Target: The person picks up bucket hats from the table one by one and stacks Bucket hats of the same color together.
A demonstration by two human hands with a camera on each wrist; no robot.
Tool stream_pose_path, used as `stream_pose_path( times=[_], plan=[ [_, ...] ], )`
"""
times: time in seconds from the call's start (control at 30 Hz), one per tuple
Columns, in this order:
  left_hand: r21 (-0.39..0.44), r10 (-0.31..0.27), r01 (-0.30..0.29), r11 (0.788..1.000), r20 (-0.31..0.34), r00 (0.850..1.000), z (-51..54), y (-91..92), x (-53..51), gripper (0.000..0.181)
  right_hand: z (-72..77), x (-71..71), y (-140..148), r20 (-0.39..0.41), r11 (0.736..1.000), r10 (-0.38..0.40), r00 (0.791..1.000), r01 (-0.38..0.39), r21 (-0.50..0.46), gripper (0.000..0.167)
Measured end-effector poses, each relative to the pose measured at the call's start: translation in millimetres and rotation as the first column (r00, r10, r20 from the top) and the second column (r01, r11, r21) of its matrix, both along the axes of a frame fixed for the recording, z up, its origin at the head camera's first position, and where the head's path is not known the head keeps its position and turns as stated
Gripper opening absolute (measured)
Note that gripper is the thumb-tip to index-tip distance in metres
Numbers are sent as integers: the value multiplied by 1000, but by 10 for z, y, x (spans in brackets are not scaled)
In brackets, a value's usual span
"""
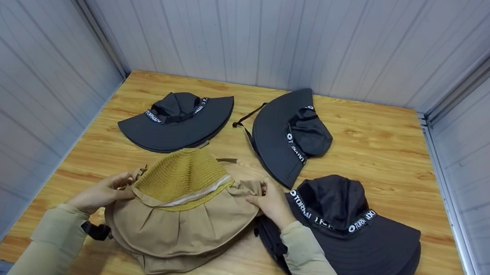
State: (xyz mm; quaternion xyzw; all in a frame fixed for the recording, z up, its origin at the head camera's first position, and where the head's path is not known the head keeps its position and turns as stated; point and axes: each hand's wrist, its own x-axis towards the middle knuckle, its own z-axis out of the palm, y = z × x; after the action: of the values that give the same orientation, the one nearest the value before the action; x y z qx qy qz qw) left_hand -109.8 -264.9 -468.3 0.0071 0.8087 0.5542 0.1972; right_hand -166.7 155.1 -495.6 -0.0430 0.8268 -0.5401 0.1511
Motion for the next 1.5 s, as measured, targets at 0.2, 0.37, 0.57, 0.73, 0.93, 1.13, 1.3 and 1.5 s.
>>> stream_pose_path(
  times=[0.2,0.37,0.57,0.73,0.93,1.13,1.3,1.5],
  plan=[
    [-60,-2,3,998,5,1000,-158,-8,-7,25,-49,21,-57,-112,973,14,994,12,231,32],
    [-101,4,-4,995,0,1000,-199,0,5,21,-77,58,-111,-154,947,44,987,9,322,39],
    [-226,71,-71,972,-7,997,-77,-9,54,34,-92,112,-137,-164,923,72,984,-4,385,56],
    [-361,70,-80,929,-40,997,166,-20,110,61,-42,145,-164,-336,887,116,935,55,458,58],
    [-537,-16,-71,841,-156,988,464,168,189,61,25,203,-247,-493,875,176,852,94,474,43],
    [-653,-196,19,757,-200,960,465,545,300,67,-44,286,-382,-531,887,371,762,-121,446,53],
    [-700,-314,218,680,-9,949,282,757,360,94,-164,367,-462,-360,810,526,770,-324,490,89],
    [-650,-328,378,659,205,922,126,728,302,113,-225,421,-532,-259,733,592,763,-377,566,100]
  ],
)
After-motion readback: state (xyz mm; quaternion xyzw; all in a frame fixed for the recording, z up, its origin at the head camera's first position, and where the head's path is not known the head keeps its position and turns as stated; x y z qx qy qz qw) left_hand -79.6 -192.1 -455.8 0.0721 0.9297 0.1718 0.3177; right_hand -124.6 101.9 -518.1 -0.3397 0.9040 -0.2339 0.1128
